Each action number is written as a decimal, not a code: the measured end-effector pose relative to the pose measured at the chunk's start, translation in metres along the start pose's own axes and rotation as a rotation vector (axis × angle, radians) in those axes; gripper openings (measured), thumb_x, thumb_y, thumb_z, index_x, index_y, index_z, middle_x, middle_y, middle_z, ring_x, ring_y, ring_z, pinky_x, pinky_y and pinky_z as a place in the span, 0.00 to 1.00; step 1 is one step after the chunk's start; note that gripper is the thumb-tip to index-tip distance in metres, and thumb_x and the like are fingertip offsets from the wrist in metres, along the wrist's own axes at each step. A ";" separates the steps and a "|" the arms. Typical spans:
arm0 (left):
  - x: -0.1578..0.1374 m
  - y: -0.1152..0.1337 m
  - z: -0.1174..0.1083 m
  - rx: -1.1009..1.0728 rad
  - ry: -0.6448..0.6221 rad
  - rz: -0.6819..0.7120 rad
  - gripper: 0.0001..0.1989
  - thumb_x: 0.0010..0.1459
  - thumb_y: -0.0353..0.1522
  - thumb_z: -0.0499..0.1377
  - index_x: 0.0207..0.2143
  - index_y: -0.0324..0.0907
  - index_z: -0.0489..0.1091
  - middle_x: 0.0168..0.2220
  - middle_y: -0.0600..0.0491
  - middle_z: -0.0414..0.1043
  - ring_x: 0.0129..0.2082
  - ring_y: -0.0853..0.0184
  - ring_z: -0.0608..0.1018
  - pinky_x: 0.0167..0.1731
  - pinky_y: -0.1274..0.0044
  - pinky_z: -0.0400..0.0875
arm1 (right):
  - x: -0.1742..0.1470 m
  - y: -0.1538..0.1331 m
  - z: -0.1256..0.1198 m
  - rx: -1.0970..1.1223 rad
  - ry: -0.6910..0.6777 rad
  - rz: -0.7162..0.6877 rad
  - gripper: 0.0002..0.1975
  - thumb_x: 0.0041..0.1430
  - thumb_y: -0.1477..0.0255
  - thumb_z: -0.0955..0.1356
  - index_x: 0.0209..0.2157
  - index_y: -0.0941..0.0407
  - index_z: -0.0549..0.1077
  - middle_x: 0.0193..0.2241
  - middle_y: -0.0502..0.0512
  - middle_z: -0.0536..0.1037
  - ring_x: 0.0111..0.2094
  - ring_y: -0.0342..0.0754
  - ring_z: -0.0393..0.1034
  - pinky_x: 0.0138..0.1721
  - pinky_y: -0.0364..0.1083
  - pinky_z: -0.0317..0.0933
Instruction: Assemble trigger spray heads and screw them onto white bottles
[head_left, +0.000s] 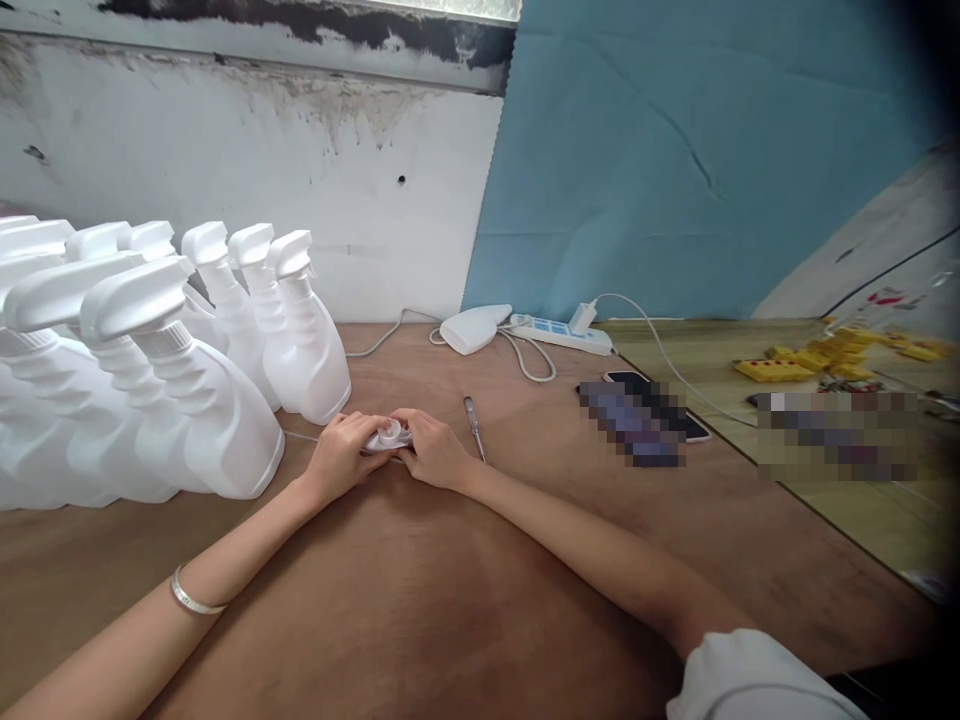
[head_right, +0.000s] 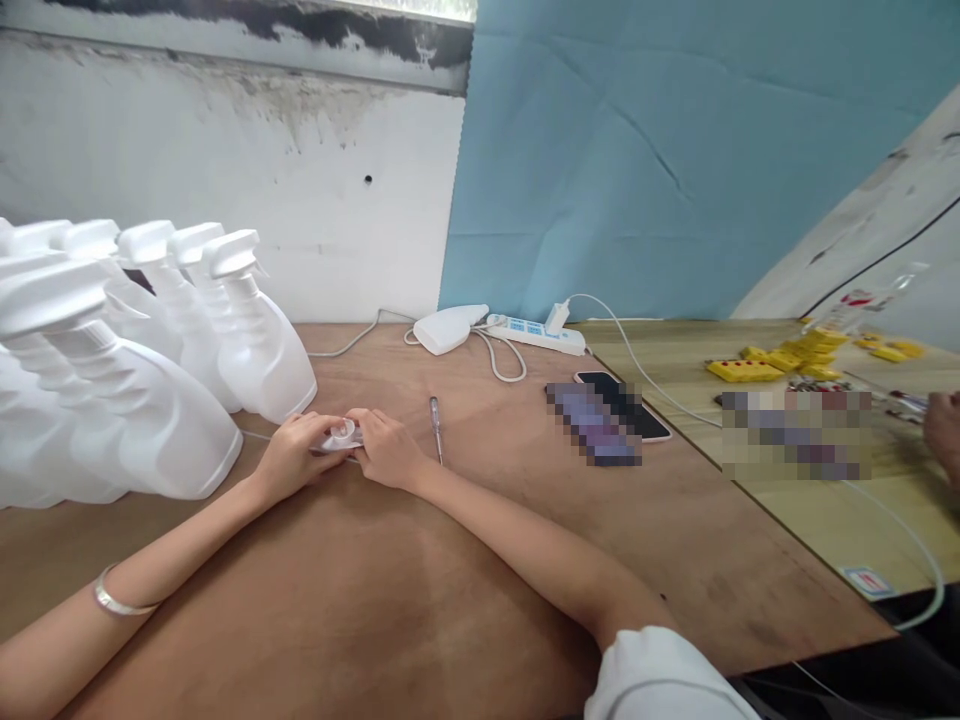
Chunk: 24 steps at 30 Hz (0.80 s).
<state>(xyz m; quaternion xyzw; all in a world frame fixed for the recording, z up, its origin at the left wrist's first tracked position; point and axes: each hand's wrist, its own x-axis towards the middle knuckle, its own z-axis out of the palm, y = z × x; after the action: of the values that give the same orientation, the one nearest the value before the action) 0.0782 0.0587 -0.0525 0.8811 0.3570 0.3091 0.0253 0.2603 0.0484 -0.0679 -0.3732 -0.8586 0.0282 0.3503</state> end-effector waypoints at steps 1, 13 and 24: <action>0.000 0.000 0.000 0.002 -0.002 -0.001 0.11 0.52 0.37 0.57 0.37 0.42 0.65 0.31 0.51 0.72 0.31 0.64 0.74 0.33 0.74 0.62 | 0.000 0.000 0.000 -0.002 -0.002 0.004 0.18 0.49 0.77 0.63 0.44 0.57 0.58 0.40 0.60 0.70 0.41 0.52 0.66 0.42 0.50 0.62; 0.000 0.002 -0.001 0.038 -0.111 0.078 0.11 0.55 0.34 0.53 0.41 0.41 0.61 0.36 0.50 0.70 0.32 0.65 0.72 0.33 0.74 0.62 | 0.000 0.000 0.000 -0.008 0.018 -0.036 0.20 0.48 0.79 0.62 0.45 0.58 0.58 0.40 0.59 0.70 0.41 0.52 0.66 0.42 0.50 0.63; -0.002 0.001 0.002 0.046 -0.051 0.066 0.11 0.55 0.34 0.54 0.41 0.42 0.60 0.35 0.53 0.70 0.33 0.65 0.73 0.33 0.75 0.62 | 0.002 -0.001 -0.002 -0.030 -0.003 -0.036 0.21 0.47 0.80 0.62 0.45 0.58 0.59 0.40 0.60 0.71 0.40 0.52 0.65 0.41 0.51 0.63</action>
<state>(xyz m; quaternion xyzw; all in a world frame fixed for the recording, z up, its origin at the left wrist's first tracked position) 0.0791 0.0571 -0.0549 0.9003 0.3342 0.2787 0.0038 0.2597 0.0485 -0.0652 -0.3628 -0.8661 0.0095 0.3437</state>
